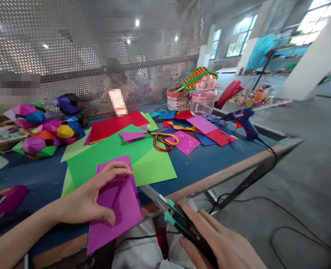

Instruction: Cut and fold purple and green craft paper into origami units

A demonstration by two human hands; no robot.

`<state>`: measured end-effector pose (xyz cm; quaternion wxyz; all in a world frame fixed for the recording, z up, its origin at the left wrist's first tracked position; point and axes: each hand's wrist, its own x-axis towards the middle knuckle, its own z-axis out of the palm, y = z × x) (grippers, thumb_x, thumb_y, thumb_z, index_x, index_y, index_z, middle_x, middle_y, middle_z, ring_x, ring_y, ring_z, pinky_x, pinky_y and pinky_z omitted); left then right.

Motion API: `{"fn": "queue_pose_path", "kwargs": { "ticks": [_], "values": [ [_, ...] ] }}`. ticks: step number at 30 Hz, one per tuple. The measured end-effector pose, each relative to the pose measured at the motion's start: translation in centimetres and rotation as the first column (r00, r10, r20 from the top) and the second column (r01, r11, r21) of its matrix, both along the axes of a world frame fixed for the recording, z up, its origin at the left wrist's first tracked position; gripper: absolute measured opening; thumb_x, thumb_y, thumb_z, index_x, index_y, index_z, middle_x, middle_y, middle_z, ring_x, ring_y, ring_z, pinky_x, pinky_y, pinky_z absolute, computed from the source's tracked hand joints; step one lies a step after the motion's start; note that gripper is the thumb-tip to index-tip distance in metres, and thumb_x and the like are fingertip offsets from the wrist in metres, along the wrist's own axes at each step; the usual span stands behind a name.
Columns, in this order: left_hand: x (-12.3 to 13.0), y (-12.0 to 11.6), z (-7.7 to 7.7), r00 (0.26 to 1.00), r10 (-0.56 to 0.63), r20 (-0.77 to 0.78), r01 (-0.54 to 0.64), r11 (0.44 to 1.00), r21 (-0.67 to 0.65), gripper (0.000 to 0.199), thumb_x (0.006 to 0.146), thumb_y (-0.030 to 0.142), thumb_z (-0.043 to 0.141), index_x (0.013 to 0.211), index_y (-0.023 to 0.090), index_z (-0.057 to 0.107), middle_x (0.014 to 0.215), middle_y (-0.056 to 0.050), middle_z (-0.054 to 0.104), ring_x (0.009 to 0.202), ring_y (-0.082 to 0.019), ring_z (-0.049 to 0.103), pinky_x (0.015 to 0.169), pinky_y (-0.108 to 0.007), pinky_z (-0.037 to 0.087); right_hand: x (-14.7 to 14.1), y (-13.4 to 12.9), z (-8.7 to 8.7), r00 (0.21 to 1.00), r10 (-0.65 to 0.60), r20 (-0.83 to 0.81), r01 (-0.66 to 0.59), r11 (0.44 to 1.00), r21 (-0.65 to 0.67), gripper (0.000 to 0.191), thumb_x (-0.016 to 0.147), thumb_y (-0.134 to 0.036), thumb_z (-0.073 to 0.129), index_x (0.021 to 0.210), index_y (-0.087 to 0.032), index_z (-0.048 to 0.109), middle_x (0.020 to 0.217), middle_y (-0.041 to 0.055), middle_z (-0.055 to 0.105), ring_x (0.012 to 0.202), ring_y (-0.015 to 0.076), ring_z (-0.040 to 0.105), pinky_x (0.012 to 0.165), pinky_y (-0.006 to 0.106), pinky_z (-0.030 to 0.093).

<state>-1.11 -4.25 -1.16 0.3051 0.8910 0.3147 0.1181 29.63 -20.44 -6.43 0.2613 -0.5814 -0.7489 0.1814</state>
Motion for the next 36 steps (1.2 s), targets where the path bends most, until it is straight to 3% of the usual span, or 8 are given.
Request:
{"fn": "queue_pose_path", "kwargs": {
  "ticks": [5, 13, 18, 23, 26, 31, 36],
  "values": [
    [0.7, 0.0, 0.4, 0.999, -0.03, -0.029, 0.03, 0.999, 0.017, 0.084, 0.07, 0.041, 0.087, 0.142, 0.036, 0.043, 0.149, -0.007, 0.036, 0.141, -0.036, 0.036, 0.117, -0.053, 0.034, -0.2, 0.4, 1.4, 0.993, 0.019, 0.119, -0.026, 0.998, 0.05, 0.048, 0.097, -0.03, 0.046, 0.145, -0.028, 0.042, 0.113, 0.0079, 0.072, 0.088, 0.0222, 0.074, 0.067, 0.03, 0.061],
    [1.8, 1.0, 1.0, 0.998, -0.047, -0.03, 0.05, 0.99, 0.132, 0.078, 0.075, 0.044, 0.083, 0.142, 0.033, 0.044, 0.149, -0.008, 0.035, 0.141, -0.035, 0.037, 0.117, -0.05, 0.034, 0.1, 1.3, 4.4, 0.978, 0.038, 0.207, -0.047, 0.998, 0.035, 0.041, 0.094, -0.026, 0.052, 0.135, -0.03, 0.056, 0.104, 0.0052, 0.073, 0.077, 0.02, 0.072, 0.065, 0.028, 0.053],
    [3.2, 2.5, 1.1, 0.998, -0.058, -0.005, 0.058, 0.973, 0.224, 0.074, 0.078, 0.048, 0.08, 0.141, 0.029, 0.047, 0.149, -0.01, 0.036, 0.14, -0.034, 0.037, 0.116, -0.049, 0.036, 0.7, 2.3, 5.2, 0.966, -0.006, 0.26, -0.006, 0.999, 0.047, 0.039, 0.095, -0.026, 0.053, 0.133, -0.03, 0.058, 0.107, 0.0059, 0.073, 0.081, 0.0207, 0.072, 0.066, 0.028, 0.051],
    [4.4, 2.7, 0.3, 0.989, -0.148, 0.016, 0.141, 0.965, 0.22, 0.053, 0.096, 0.035, 0.061, 0.146, 0.031, 0.044, 0.162, -0.007, 0.027, 0.147, -0.028, 0.03, 0.12, -0.048, 0.03, 1.4, 2.8, 5.8, 0.957, 0.04, 0.289, -0.046, 0.999, 0.012, 0.043, 0.097, -0.028, 0.053, 0.139, -0.029, 0.055, 0.111, 0.0069, 0.073, 0.088, 0.0219, 0.072, 0.071, 0.03, 0.052],
    [4.5, 2.3, -0.1, 0.974, -0.217, -0.061, 0.225, 0.957, 0.184, 0.045, 0.104, 0.03, 0.043, 0.149, 0.031, 0.043, 0.162, -0.003, 0.034, 0.148, -0.023, 0.031, 0.122, -0.044, 0.026, 1.7, 2.8, 6.1, 0.946, 0.107, 0.305, -0.099, 0.994, -0.043, 0.048, 0.099, -0.03, 0.05, 0.147, -0.029, 0.048, 0.122, 0.0081, 0.07, 0.1, 0.0246, 0.071, 0.078, 0.034, 0.054],
    [4.2, 2.4, -0.4, 0.936, -0.275, -0.221, 0.316, 0.932, 0.179, 0.05, 0.107, 0.041, 0.035, 0.156, 0.034, 0.029, 0.165, 0.003, 0.025, 0.153, -0.022, 0.016, 0.125, -0.045, 0.01, 1.6, 2.9, 6.8, 0.926, 0.182, 0.329, -0.164, 0.983, -0.082, 0.051, 0.101, -0.031, 0.046, 0.151, -0.033, 0.042, 0.129, 0.0068, 0.067, 0.105, 0.0248, 0.069, 0.082, 0.037, 0.055],
    [4.2, 2.4, -0.7, 0.93, -0.276, -0.242, 0.327, 0.922, 0.208, 0.054, 0.106, 0.048, 0.036, 0.157, 0.041, 0.022, 0.166, 0.007, 0.019, 0.153, -0.022, 0.014, 0.125, -0.042, 0.005, 1.0, 3.0, 6.8, 0.921, 0.239, 0.308, -0.226, 0.971, -0.077, 0.056, 0.1, -0.025, 0.045, 0.154, -0.039, 0.034, 0.126, 0.003, 0.069, 0.102, 0.021, 0.07, 0.081, 0.033, 0.055]
  ]
}}
